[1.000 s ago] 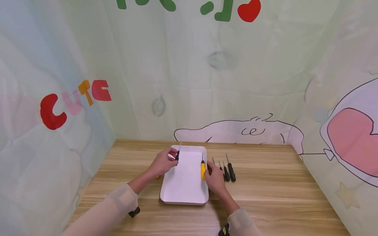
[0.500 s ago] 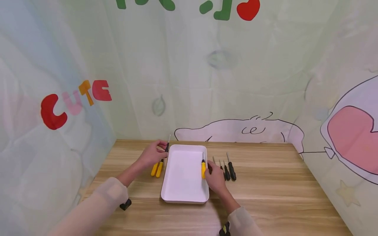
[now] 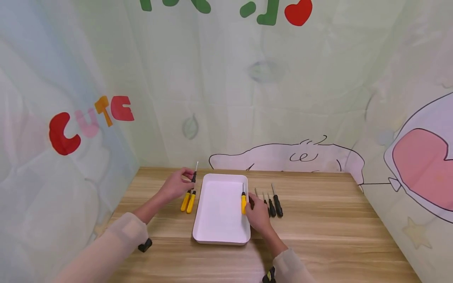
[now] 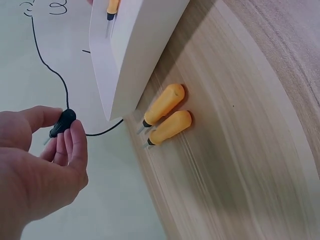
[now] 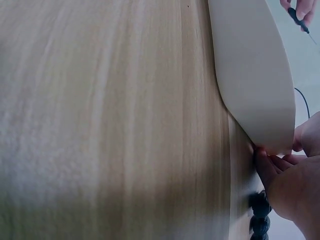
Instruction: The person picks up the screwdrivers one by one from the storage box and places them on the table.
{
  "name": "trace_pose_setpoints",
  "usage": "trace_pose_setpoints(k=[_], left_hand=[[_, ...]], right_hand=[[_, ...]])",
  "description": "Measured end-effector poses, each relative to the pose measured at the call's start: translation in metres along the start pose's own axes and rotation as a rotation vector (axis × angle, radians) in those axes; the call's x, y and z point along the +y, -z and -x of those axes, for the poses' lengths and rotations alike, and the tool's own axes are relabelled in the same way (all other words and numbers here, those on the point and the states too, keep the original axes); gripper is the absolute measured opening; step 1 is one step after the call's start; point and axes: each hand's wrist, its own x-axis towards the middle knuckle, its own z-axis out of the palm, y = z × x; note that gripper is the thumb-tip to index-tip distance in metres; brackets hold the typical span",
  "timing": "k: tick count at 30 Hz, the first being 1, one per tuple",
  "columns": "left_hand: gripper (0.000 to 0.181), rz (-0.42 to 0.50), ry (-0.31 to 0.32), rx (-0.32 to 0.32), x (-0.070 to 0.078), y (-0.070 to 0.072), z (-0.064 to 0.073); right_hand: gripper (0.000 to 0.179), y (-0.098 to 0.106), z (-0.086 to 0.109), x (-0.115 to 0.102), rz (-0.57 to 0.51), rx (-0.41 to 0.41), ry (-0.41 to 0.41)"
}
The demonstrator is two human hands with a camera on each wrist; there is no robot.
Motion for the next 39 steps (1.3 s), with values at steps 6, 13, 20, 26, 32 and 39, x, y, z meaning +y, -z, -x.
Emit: trace_pose_setpoints(k=[6, 13, 20, 26, 32, 39], left_hand=[[0.037, -0.031, -0.011, 0.026, -0.009, 0.005, 0.0], [0.04, -0.057, 0.022, 0.033, -0.022, 0.009, 0.005], [0.043, -0.086, 0.061, 0.032, -0.034, 0.013, 0.006], [0.042, -0.117, 0.07, 0.037, -0.044, 0.014, 0.006], [0.038, -0.148, 0.102, 0.03, -0.048, 0.013, 0.007], [0.036, -0.187, 0.151, 0.001, -0.057, 0.01, 0.009]], right_hand=[[0.046, 0.0, 0.0, 0.0, -0.007, 0.005, -0.004], [0.045, 0.0, 0.001, 0.0, -0.011, -0.001, 0.003], [0.045, 0.0, 0.001, 0.001, -0.007, 0.003, -0.001], [0.045, 0.0, 0.001, 0.002, -0.009, 0.004, -0.001], [0.046, 0.0, 0.001, 0.003, -0.013, 0.002, 0.003], [0.045, 0.0, 0.001, 0.002, -0.009, 0.007, -0.002]])
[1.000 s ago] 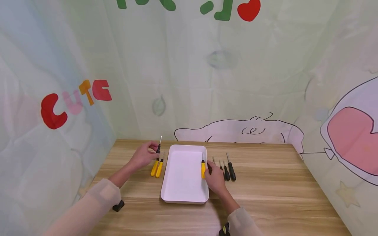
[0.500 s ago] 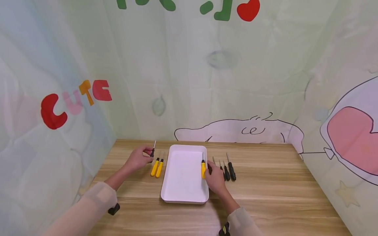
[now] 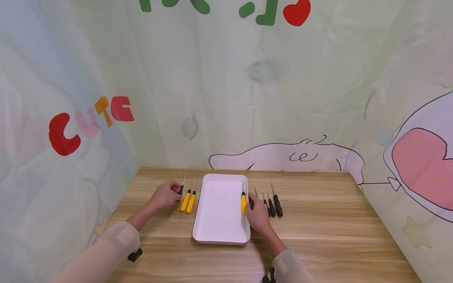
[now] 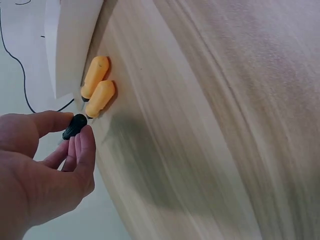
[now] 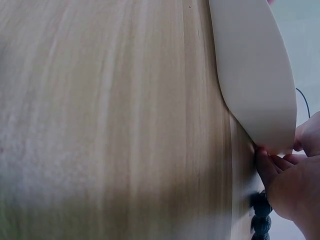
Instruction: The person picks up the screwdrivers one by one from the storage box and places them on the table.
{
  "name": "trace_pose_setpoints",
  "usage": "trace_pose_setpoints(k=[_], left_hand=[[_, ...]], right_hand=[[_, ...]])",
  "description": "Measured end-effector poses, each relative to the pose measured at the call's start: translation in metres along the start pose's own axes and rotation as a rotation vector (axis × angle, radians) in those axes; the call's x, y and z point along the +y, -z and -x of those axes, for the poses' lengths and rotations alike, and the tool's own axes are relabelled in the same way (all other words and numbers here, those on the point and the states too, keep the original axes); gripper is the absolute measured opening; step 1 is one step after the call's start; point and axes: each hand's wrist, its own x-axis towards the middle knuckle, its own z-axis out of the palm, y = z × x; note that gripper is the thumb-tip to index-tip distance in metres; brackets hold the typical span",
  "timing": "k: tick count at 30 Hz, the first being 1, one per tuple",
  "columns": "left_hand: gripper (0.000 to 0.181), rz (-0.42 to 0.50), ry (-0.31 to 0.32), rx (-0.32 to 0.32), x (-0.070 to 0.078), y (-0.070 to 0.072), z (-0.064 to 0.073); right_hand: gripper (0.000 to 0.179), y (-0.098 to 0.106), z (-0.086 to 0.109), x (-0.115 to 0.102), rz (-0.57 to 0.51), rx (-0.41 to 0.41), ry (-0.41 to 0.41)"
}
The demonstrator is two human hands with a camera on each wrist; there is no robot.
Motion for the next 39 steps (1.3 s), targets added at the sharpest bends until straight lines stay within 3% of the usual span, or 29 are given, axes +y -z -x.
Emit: trace_pose_setpoints(k=[10, 28, 39], left_hand=[[0.035, -0.085, -0.017, 0.004, -0.009, -0.002, 0.002], [0.034, -0.122, -0.001, -0.037, -0.021, -0.007, 0.005], [0.036, -0.125, 0.001, -0.027, -0.024, -0.011, 0.002]], right_hand=[[0.045, -0.001, 0.0, 0.0, -0.004, 0.006, -0.001], [0.047, 0.0, -0.001, 0.0, -0.008, -0.001, -0.01], [0.047, 0.0, 0.0, 0.0, -0.004, -0.001, -0.012]])
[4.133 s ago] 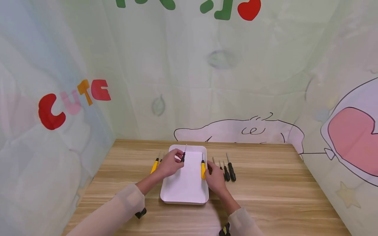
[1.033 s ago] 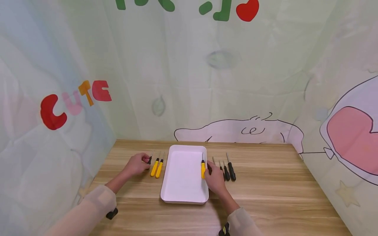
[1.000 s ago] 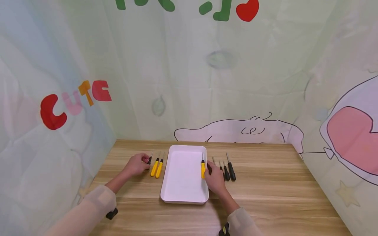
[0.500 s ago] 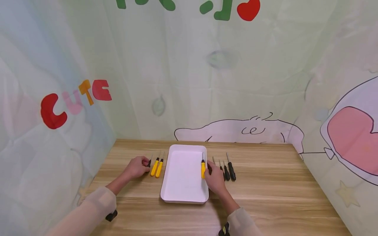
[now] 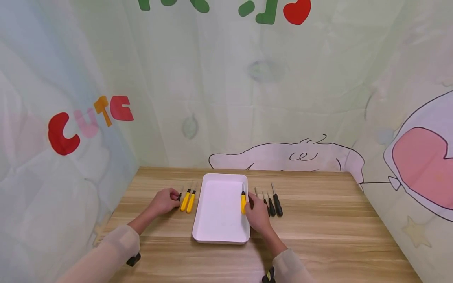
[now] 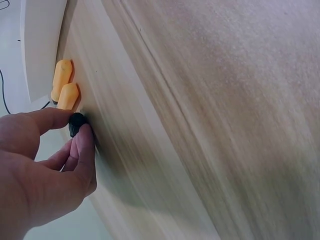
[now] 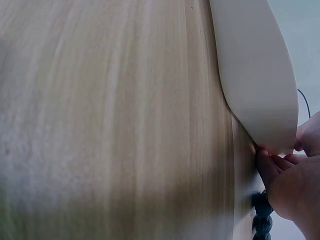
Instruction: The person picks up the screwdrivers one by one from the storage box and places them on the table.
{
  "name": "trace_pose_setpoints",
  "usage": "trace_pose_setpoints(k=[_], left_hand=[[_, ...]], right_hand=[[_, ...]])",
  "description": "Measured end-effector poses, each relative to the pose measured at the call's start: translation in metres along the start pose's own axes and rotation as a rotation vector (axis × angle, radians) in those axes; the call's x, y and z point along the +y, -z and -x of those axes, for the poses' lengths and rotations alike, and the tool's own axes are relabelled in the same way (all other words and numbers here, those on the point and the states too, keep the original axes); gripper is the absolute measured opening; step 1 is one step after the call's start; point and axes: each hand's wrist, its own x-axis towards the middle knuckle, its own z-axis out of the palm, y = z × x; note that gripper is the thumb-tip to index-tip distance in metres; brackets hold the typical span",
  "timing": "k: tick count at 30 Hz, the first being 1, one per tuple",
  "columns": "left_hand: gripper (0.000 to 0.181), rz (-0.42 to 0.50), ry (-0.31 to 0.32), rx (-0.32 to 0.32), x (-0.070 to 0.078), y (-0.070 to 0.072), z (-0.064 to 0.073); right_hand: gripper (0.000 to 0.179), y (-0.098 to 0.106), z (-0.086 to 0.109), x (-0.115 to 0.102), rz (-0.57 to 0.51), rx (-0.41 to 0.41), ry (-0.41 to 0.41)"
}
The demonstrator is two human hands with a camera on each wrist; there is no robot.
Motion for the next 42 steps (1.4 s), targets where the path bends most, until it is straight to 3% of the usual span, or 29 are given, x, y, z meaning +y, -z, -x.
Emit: trace_pose_setpoints(k=[21, 30, 34, 42], left_hand=[[0.036, 0.01, 0.017, 0.01, 0.003, 0.002, 0.002], [0.045, 0.012, -0.003, 0.025, 0.02, 0.012, 0.005], [0.048, 0.058, -0.019, 0.02, 0.032, 0.013, 0.007], [0.048, 0.145, -0.109, 0.019, 0.051, 0.007, 0.01]], right_hand=[[0.046, -0.001, 0.0, 0.001, 0.011, 0.004, 0.005], [0.045, -0.002, 0.0, 0.003, 0.016, 0.009, 0.022], [0.045, -0.002, -0.001, 0.004, 0.02, 0.008, 0.019], [0.046, 0.0, 0.0, 0.002, 0.02, 0.004, 0.012]])
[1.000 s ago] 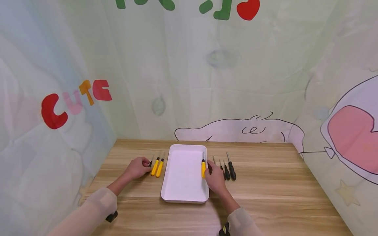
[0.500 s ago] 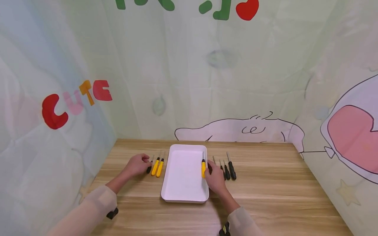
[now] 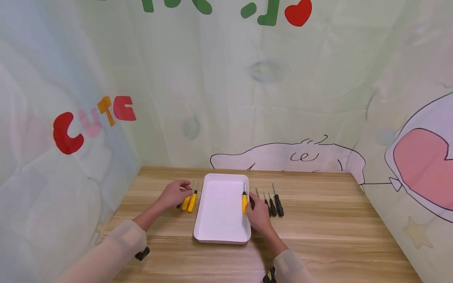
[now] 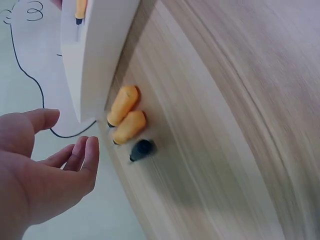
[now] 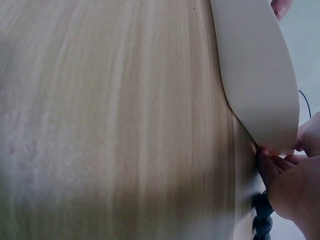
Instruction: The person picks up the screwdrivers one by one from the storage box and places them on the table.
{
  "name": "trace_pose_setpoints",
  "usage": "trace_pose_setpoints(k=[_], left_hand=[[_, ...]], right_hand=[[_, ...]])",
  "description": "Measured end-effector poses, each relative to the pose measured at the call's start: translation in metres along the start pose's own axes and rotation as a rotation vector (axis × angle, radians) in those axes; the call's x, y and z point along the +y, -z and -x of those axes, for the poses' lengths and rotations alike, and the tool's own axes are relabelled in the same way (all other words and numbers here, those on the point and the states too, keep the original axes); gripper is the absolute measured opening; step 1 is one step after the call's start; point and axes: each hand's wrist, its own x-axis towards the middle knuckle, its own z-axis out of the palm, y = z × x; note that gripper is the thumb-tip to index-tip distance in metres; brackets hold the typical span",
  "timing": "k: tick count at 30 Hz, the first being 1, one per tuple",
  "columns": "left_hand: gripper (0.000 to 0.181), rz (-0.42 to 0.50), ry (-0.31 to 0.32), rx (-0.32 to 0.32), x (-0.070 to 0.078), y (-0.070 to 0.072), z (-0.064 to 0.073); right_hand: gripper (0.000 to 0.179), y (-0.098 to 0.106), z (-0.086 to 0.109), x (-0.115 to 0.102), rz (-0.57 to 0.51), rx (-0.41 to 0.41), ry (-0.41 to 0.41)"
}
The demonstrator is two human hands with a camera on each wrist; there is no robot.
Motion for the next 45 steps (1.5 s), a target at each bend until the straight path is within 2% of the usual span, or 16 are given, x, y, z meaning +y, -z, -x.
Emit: trace_pose_setpoints(k=[5, 13, 23, 28, 35, 45], left_hand=[[0.046, 0.041, -0.025, 0.008, 0.007, -0.007, -0.003], [0.046, 0.127, -0.036, -0.013, 0.023, -0.021, -0.003], [0.046, 0.157, -0.079, -0.061, 0.045, -0.041, 0.0], [0.046, 0.157, -0.093, -0.086, 0.05, -0.052, 0.002], [0.046, 0.16, -0.046, -0.114, 0.054, -0.069, 0.0], [0.043, 0.163, 0.009, -0.108, 0.058, -0.09, -0.007]], right_hand=[[0.046, -0.001, 0.002, -0.001, 0.002, -0.002, 0.005], [0.046, -0.002, 0.003, -0.003, 0.012, -0.002, 0.008], [0.046, -0.002, 0.003, -0.001, 0.016, 0.0, -0.001], [0.046, -0.001, 0.003, -0.002, 0.011, 0.004, 0.011], [0.045, -0.001, 0.003, -0.002, 0.006, 0.003, 0.021], [0.045, -0.001, 0.002, -0.001, 0.017, -0.002, 0.012]])
